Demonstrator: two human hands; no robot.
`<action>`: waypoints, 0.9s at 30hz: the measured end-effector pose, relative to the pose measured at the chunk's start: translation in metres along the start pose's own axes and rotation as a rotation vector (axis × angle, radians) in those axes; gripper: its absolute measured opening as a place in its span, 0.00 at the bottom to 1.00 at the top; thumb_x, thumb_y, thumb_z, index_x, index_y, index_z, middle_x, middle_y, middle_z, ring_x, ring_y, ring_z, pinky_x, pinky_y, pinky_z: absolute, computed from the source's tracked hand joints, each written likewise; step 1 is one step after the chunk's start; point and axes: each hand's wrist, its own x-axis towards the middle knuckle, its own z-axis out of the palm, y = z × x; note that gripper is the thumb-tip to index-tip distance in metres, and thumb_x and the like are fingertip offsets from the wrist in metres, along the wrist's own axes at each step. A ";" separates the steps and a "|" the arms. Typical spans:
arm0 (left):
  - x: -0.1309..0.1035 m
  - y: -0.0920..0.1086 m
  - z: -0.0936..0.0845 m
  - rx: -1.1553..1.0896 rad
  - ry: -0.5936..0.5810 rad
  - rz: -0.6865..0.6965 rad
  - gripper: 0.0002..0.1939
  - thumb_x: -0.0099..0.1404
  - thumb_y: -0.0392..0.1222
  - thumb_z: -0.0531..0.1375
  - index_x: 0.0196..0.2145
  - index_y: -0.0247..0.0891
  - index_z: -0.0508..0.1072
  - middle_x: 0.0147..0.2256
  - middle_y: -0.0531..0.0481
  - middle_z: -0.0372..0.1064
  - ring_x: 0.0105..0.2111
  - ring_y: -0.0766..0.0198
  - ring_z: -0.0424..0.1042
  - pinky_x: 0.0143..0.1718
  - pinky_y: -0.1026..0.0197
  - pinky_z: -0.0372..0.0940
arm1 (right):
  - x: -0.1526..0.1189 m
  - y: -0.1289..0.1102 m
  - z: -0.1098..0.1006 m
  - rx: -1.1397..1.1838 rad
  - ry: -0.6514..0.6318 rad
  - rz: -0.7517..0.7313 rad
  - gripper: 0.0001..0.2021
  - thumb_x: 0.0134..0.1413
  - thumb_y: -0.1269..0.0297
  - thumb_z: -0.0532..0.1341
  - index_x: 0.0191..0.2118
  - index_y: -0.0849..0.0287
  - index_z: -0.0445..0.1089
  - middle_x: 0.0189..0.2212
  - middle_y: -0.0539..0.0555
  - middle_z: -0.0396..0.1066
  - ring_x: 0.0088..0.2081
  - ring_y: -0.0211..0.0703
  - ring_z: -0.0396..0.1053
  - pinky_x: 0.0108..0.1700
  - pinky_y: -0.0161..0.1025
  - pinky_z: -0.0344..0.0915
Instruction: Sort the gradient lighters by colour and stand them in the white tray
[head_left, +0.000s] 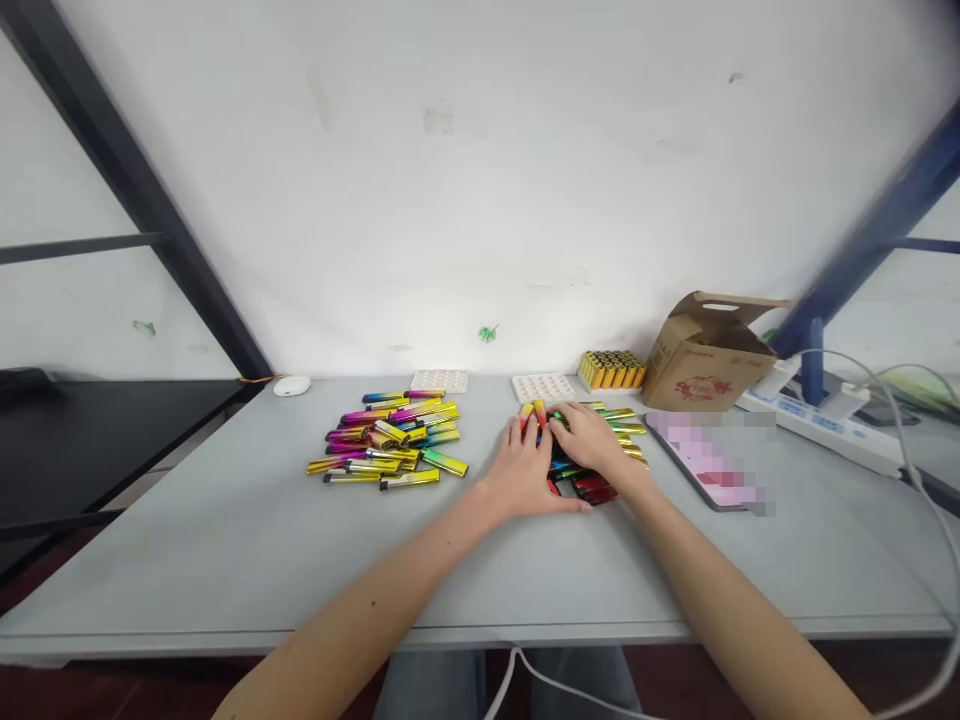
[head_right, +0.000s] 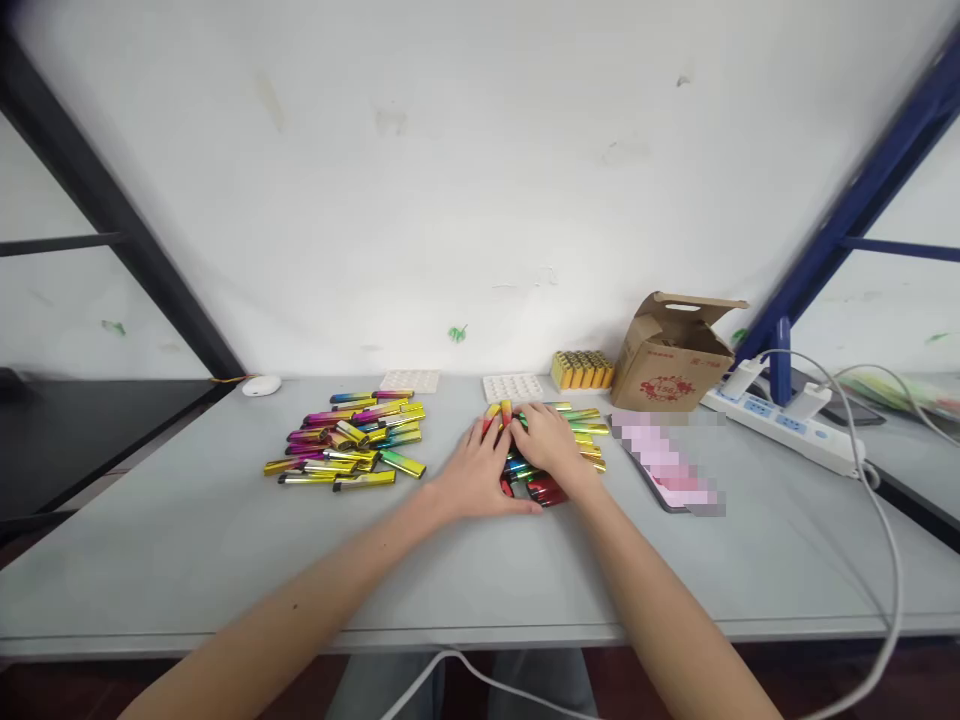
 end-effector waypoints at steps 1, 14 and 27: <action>0.002 -0.002 0.000 -0.004 -0.013 0.008 0.67 0.45 0.82 0.50 0.67 0.25 0.42 0.67 0.28 0.35 0.66 0.34 0.34 0.63 0.37 0.40 | 0.000 0.001 0.000 0.001 0.001 0.004 0.17 0.62 0.60 0.48 0.48 0.58 0.70 0.49 0.59 0.71 0.51 0.53 0.66 0.54 0.46 0.57; 0.000 -0.030 -0.031 -0.029 -0.203 0.066 0.68 0.46 0.80 0.51 0.68 0.30 0.33 0.68 0.35 0.29 0.67 0.41 0.28 0.65 0.40 0.33 | 0.004 0.010 0.004 0.023 0.062 0.006 0.17 0.64 0.57 0.50 0.47 0.59 0.71 0.47 0.60 0.71 0.51 0.48 0.66 0.53 0.40 0.56; -0.066 -0.127 -0.075 0.268 -0.031 -0.158 0.37 0.64 0.66 0.47 0.61 0.39 0.61 0.65 0.39 0.50 0.65 0.43 0.48 0.62 0.37 0.46 | -0.009 -0.030 -0.006 0.082 0.072 -0.280 0.16 0.65 0.59 0.48 0.48 0.56 0.70 0.50 0.57 0.68 0.54 0.48 0.62 0.56 0.44 0.57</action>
